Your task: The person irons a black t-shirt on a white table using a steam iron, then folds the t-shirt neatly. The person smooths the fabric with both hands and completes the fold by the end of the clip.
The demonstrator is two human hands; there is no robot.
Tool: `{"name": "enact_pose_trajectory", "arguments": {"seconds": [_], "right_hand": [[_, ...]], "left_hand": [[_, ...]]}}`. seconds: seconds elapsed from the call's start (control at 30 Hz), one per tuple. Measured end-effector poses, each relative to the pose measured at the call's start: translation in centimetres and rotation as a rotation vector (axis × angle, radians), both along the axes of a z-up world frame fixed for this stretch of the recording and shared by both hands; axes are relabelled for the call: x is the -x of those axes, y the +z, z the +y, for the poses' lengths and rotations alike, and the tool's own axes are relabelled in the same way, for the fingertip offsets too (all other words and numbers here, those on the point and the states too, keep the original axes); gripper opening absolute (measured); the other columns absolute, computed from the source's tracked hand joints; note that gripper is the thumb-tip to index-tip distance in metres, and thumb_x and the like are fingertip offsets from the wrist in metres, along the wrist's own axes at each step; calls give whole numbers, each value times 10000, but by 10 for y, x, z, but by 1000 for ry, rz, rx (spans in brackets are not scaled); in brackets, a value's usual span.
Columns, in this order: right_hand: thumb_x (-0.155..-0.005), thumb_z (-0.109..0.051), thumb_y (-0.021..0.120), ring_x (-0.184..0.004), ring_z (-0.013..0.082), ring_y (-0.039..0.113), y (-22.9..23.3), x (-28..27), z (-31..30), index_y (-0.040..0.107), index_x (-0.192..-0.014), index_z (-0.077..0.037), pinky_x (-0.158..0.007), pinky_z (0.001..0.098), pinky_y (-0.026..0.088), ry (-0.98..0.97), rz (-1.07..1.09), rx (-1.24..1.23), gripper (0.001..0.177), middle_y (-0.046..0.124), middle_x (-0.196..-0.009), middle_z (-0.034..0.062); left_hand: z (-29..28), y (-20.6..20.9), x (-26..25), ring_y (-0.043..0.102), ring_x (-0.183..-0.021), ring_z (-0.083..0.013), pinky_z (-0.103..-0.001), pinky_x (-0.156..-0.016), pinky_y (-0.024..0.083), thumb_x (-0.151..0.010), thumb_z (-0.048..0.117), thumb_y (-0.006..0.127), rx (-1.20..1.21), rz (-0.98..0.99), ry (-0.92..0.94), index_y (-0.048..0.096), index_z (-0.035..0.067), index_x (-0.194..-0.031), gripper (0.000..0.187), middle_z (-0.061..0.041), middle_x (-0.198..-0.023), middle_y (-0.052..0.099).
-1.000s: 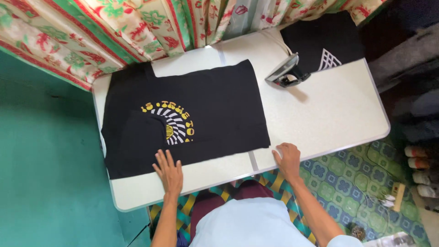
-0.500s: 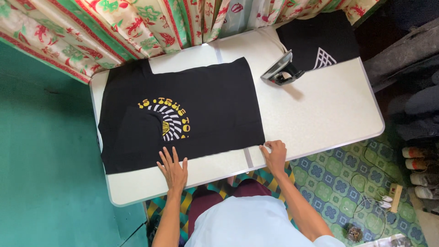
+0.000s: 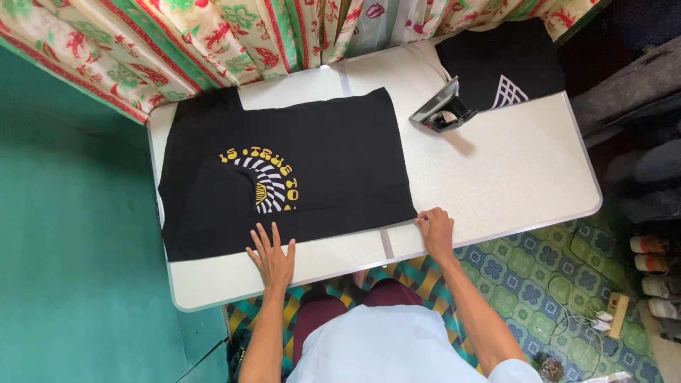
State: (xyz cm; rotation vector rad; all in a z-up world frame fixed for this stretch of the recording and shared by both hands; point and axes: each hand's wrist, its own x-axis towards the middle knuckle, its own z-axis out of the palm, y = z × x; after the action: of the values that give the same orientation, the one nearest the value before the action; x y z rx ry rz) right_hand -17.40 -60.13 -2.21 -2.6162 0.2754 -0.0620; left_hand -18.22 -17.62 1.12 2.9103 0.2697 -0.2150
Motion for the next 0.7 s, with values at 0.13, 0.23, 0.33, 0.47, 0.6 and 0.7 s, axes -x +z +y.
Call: {"name": "enact_pose_trajectory", "arguments": {"seconds": [0.13, 0.23, 0.33, 0.47, 0.6, 0.7], "right_hand": [[-915, -259, 744, -966, 228, 589, 0, -2, 0, 693, -957, -224, -862, 409, 476, 19, 14, 49, 74, 565, -913, -27], [-892, -321, 764, -967, 250, 593, -8, -1, 3, 697, -945, -212, -866, 440, 483, -5, 82, 24, 139, 575, -894, -15], [-895, -338, 763, -978, 242, 589, -7, -2, 6, 703, -937, -212, -873, 433, 471, -40, 141, -9, 146, 580, -889, -24], [-868, -399, 765, -1010, 214, 588, -20, -3, 2, 696, -964, -257, -890, 424, 478, -33, 223, -9, 184, 585, -914, -57], [-807, -236, 765, -1100, 318, 569, -2, -5, 21, 630, -1137, -150, -910, 482, 483, -50, 80, -12, 367, 572, -1093, 71], [-825, -147, 667, -1211, 368, 551, 1, -27, 68, 635, -1184, -144, -976, 485, 417, 72, -253, -61, 360, 605, -1209, 140]], "left_hand": [[-5, 4, -2, 77, -1565, -398, -713, -1174, 112, -1007, 542, 432, 5, 1, 5, 275, 198, -1611, 712, -179, -1706, 97], [-10, -3, -5, 81, -1567, -402, -719, -1172, 98, -992, 505, 466, -27, -31, 20, 312, 175, -1593, 703, -192, -1703, 118], [-26, -7, -17, 136, -1566, -373, -665, -1196, 80, -992, 348, 523, 53, -143, -2, 409, 108, -1526, 597, -195, -1690, 181], [-67, -4, -40, 296, -1500, -359, -607, -1187, 236, -959, 163, 597, 247, -264, -229, 506, 104, -1435, 488, -158, -1566, 354], [-105, -17, -57, 294, -1508, -327, -573, -1203, 207, -1000, 222, 532, 256, -276, -457, 516, 182, -1457, 459, -100, -1576, 399], [-129, -16, -63, 256, -1523, -348, -612, -1190, 190, -966, 274, 582, 189, -293, -534, 484, 203, -1498, 546, -112, -1624, 350]]}}
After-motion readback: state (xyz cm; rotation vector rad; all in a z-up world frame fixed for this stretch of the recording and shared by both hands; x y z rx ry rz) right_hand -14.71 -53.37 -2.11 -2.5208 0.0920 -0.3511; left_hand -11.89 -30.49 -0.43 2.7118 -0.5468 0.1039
